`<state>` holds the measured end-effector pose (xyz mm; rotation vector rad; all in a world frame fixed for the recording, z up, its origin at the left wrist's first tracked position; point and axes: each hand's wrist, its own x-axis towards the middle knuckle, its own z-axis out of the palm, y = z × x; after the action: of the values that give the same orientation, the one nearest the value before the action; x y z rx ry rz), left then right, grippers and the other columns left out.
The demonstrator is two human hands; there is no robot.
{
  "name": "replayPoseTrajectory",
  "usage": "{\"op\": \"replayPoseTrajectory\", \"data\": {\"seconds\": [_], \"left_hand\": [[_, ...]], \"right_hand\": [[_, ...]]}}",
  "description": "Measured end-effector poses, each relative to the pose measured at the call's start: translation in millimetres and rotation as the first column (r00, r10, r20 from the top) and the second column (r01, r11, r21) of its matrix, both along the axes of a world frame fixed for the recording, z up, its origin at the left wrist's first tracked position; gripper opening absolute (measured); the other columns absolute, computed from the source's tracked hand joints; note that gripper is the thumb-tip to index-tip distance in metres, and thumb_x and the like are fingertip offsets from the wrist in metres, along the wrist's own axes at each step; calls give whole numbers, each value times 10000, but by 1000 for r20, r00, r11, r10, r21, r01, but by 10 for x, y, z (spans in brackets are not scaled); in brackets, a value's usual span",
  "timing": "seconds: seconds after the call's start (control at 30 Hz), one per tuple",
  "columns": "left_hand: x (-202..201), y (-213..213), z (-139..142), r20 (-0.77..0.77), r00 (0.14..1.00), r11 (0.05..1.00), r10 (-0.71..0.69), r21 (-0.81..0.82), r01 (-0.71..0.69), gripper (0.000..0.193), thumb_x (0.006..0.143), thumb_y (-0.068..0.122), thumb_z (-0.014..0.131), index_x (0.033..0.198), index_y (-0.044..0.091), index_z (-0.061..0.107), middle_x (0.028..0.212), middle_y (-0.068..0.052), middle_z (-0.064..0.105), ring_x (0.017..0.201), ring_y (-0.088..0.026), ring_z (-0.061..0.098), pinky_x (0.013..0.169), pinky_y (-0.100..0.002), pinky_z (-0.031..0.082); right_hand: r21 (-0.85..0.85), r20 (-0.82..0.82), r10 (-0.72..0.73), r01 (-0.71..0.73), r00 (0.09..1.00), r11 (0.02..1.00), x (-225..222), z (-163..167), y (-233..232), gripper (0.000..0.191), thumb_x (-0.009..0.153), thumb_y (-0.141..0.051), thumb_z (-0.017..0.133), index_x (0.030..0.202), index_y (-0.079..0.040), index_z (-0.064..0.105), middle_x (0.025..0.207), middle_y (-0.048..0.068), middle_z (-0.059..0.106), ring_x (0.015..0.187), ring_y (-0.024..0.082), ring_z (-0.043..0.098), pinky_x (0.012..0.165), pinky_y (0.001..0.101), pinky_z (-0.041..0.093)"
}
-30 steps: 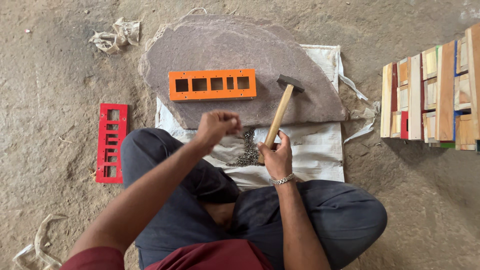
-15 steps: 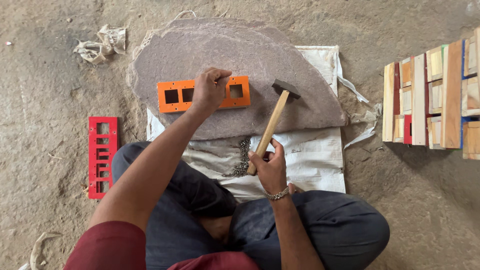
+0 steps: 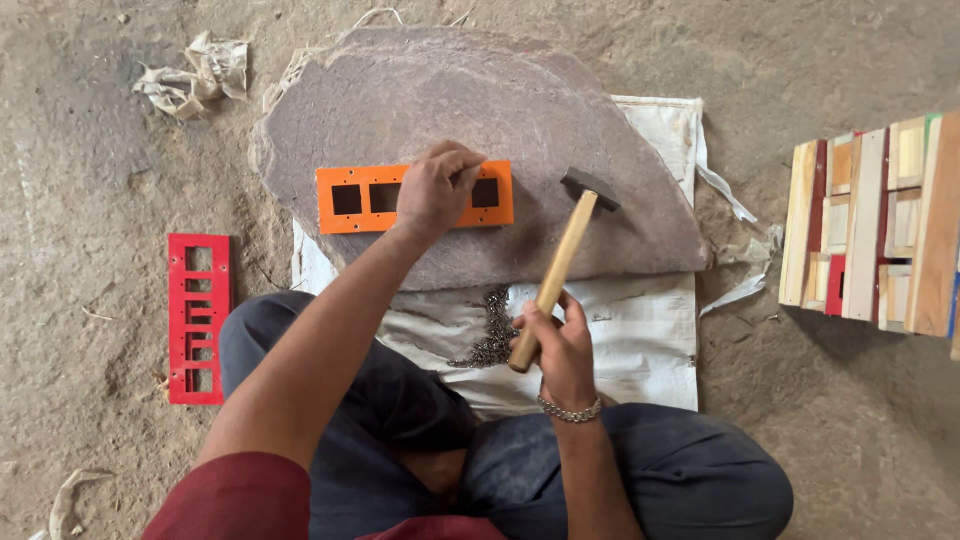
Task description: The person assembles small wooden frames by hammering nails into red and orange plastic templates placed on a cushion. They repeatedly pick up nails, position them in the template holes, and strike them with a hammer, then remove the assembled frames and place them aside.
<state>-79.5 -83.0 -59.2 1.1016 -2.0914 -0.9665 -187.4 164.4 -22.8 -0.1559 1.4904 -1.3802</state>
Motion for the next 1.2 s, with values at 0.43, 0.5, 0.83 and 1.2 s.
{"op": "replayPoseTrajectory", "data": {"seconds": [0.43,0.5,0.83,1.2], "left_hand": [[20,16,58,63,998,1000,10,-14,-9,115,936,200,727,985,134,808,1075,-9,722,1012,-233,683,882,-362,547],[26,14,60,41,999,1000,20,-10,-20,121,927,200,726,983,130,808,1078,-12,727,1013,-233,683,888,-365,549],[80,-28,-17,-2,1000,999,-5,-35,5,301,966,149,683,1266,170,691,1084,-30,744,1055,-259,673,947,-413,524],[79,-46,-87,-17,1000,1000,15,12,-15,614,950,125,680,1509,236,452,1059,-2,761,986,-251,702,890,-416,547]], "right_hand": [[-19,288,-165,178,943,984,21,242,-69,289,1005,-183,570,1265,-85,492,798,31,608,563,91,551,452,261,486],[38,42,-66,65,997,997,58,283,-58,331,1005,-156,593,1310,-65,504,767,59,577,539,118,514,417,289,443],[223,-846,299,-217,441,950,396,624,-68,647,926,-155,639,1530,-42,435,1151,247,729,818,257,763,666,350,610],[278,-920,332,-247,210,928,422,730,-249,613,932,-136,651,1518,-51,491,1106,284,729,961,368,756,809,428,607]]}}
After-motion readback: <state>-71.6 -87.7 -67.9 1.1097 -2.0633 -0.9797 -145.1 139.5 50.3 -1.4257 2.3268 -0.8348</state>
